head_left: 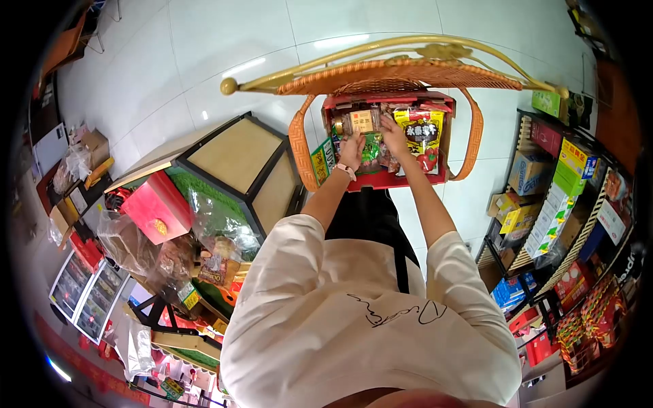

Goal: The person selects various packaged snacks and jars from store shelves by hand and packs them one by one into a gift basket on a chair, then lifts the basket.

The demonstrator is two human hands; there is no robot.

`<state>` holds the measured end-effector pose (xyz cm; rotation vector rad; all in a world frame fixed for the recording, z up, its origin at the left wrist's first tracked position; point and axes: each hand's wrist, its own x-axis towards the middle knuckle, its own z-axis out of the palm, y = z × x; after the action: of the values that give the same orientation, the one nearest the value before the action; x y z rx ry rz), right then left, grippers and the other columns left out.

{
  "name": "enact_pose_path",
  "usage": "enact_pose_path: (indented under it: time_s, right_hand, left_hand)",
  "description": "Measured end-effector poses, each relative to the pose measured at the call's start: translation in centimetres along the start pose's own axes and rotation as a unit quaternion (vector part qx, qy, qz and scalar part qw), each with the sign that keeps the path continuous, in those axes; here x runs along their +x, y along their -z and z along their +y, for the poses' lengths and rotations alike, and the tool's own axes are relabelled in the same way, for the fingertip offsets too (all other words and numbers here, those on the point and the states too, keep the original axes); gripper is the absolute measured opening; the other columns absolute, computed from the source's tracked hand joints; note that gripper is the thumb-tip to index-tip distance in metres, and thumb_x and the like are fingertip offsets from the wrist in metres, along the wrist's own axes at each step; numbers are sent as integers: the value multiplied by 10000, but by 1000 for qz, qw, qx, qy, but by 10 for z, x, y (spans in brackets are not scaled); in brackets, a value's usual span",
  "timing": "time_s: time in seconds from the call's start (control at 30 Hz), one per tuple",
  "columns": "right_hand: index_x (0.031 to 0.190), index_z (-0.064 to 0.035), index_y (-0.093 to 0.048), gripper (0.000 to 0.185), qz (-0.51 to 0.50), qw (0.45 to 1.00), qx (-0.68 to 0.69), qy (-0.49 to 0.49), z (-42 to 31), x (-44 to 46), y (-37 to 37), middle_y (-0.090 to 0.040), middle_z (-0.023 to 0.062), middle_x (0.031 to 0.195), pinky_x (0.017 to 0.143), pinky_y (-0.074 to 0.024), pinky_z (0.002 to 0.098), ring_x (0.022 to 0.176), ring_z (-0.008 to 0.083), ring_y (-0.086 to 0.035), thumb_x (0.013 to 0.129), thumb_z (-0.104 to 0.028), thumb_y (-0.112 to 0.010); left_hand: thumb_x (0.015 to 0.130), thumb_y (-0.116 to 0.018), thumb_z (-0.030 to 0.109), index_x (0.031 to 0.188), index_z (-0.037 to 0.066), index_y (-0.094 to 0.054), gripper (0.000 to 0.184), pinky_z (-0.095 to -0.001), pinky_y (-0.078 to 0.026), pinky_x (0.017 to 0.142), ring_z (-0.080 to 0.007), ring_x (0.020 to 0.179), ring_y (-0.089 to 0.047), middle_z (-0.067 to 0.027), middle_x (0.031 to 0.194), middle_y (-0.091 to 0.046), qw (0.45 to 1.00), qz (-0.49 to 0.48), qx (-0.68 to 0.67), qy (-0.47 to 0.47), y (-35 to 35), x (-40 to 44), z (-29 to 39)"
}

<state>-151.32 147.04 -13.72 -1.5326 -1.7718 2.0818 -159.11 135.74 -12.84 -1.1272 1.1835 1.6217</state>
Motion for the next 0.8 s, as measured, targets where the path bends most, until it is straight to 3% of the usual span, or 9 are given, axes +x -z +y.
enact_pose_path:
  time_s: [0.1, 0.2, 0.33, 0.47, 0.57, 0.67, 0.8]
  right_hand:
    - [1258, -17, -456, 441, -1, 998, 62, -9, -6, 0, -11, -521, 164, 1222, 916, -394, 283, 1078, 213, -522, 824, -56, -528]
    - [1287, -46, -431, 456, -19, 996, 46, -78, -19, 3, -17, -456, 149, 1297, 898, -403, 284, 1133, 222, -473, 839, -57, -514]
    - [1285, -59, -430, 450, -38, 996, 32, -76, -11, 17, -17, -425, 156, 1323, 901, -397, 295, 1152, 230, -454, 841, -50, -505]
    - [1310, -80, -381, 494, -43, 995, -66, -66, -15, 20, -17, -426, 178, 1314, 927, -381, 323, 1163, 267, -454, 840, -123, -530]
    - [1280, -46, -399, 503, -35, 985, -157, -63, -30, 12, -17, -510, 195, 1204, 907, -399, 332, 1094, 297, -510, 805, -130, -545]
    - [1289, -67, -391, 501, -39, 981, -190, -19, -33, -9, -13, -502, 203, 1206, 866, -425, 349, 1048, 321, -536, 815, -151, -532]
    - [1125, -52, -515, 345, -55, 971, -226, -54, 3, -40, 1, -607, 219, 971, 798, -454, 381, 903, 337, -591, 812, -196, -525]
  left_hand:
    - [813, -645, 104, 1007, 41, -442, 288, -281, -519, 795, -181, 881, -584, -63, 970, -573, 999, -42, -11, -24, 0, 17, 8]
    - [803, -661, 116, 1272, -18, -235, 648, -265, -513, 783, -175, 840, -562, -114, 974, -529, 997, -58, 22, -49, -1, 34, 18]
    - [828, -626, 109, 1288, -36, -226, 626, -271, -535, 720, -191, 794, -575, -139, 968, -538, 995, 46, 69, -54, -16, 33, 19]
    - [845, -589, 102, 1281, -43, -237, 579, -290, -543, 716, -245, 864, -597, -180, 1009, -546, 993, 42, 102, -35, -16, 29, 27]
    - [846, -563, 121, 1254, -53, -287, 522, -319, -549, 717, -286, 913, -599, -193, 1084, -533, 990, 48, 125, 49, -29, 0, 50]
    - [878, -484, 150, 1185, 0, -381, 357, -344, -542, 753, -276, 930, -588, -154, 1131, -510, 982, -30, 168, 76, -15, -9, 41]
    - [879, -482, 193, 1149, 21, -450, 321, -385, -483, 836, -269, 967, -576, -127, 1165, -515, 968, -93, 226, 53, 7, -42, 32]
